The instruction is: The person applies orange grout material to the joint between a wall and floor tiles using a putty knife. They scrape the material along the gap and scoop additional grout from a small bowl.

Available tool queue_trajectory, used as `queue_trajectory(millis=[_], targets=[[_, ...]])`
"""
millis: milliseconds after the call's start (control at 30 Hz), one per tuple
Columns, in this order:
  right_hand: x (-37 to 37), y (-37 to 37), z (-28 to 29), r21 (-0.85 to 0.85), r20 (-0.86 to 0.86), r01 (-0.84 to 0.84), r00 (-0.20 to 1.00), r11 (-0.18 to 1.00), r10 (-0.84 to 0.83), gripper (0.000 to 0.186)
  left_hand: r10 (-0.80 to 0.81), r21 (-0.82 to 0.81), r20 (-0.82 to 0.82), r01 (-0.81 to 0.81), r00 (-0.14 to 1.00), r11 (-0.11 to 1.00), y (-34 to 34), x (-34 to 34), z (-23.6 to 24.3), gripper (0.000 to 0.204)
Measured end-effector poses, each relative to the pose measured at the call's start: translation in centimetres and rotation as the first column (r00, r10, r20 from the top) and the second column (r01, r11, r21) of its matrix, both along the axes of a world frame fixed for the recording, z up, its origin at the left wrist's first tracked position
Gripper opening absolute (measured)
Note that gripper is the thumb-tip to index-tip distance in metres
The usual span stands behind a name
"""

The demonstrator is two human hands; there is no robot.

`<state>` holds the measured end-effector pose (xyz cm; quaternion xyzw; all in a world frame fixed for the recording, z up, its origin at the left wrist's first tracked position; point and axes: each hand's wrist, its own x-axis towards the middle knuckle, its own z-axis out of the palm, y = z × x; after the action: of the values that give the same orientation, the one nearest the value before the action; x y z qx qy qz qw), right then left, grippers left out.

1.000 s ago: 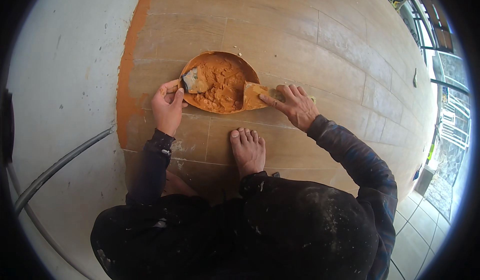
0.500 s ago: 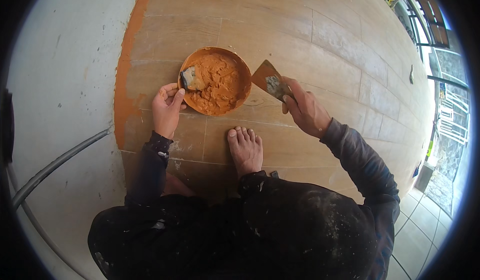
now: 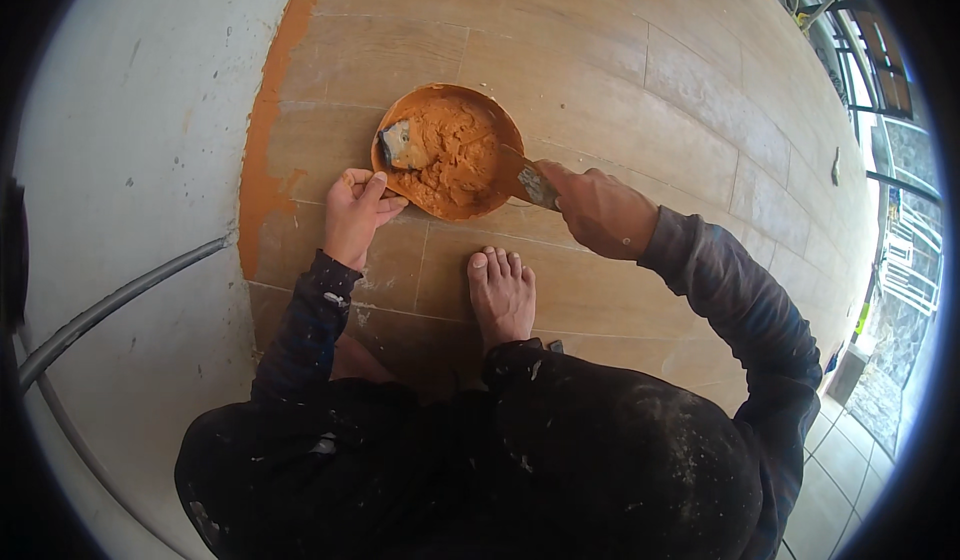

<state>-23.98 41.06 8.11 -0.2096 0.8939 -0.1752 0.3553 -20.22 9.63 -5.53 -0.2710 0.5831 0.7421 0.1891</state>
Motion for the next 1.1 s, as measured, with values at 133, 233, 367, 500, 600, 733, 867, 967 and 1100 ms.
queue_trajectory(millis=[133,233,367,500,600,733,867,967,1100], targets=[[0.3,0.3,-0.2,-0.060,-0.004,0.018,1.000,0.998,-0.018,0.053,-0.002,-0.008,-0.009,0.002,1.000,1.000,0.0,-0.1,0.1,0.020],[0.2,-0.1,-0.2,-0.032,0.064,0.024,0.998,0.999,-0.022,0.054,0.008,-0.005,-0.009,-0.008,1.000,1.000,0.3,-0.1,0.3,0.020],[0.8,-0.6,-0.8,-0.035,0.108,0.030,0.994,0.999,-0.026,0.054,0.059,-0.006,-0.004,-0.059,0.998,0.998,1.3,-0.4,0.8,0.017],[1.0,-2.0,-2.2,-0.284,0.248,0.093,0.968,0.954,-0.021,0.054,0.060,0.009,-0.017,-0.060,0.998,0.998,0.2,0.2,-0.3,0.018],[0.9,-4.6,0.1,-0.171,0.675,0.344,0.723,0.923,-0.144,0.056,0.053,0.036,-0.001,-0.053,0.999,0.998,-1.1,1.5,0.5,0.019],[1.6,-7.3,-0.8,-0.484,0.592,0.466,0.798,0.741,-0.114,0.058,0.047,0.064,-0.013,-0.046,0.999,0.997,-2.9,4.4,0.3,0.027],[3.2,-17.8,-4.1,-0.654,0.181,0.038,0.978,0.756,0.107,0.057,0.238,-0.226,-0.057,-0.245,0.970,0.943,-9.0,14.1,1.1,0.021],[4.8,-23.4,-8.6,-0.553,-0.180,-0.250,0.967,0.795,0.179,0.060,0.312,-0.272,0.023,-0.294,0.950,0.916,-10.4,19.0,3.0,0.021],[4.9,-27.6,-11.8,-0.392,-0.333,-0.339,0.919,0.855,0.212,0.063,0.419,-0.318,0.080,-0.375,0.905,0.871,-11.9,22.3,4.3,0.021]])
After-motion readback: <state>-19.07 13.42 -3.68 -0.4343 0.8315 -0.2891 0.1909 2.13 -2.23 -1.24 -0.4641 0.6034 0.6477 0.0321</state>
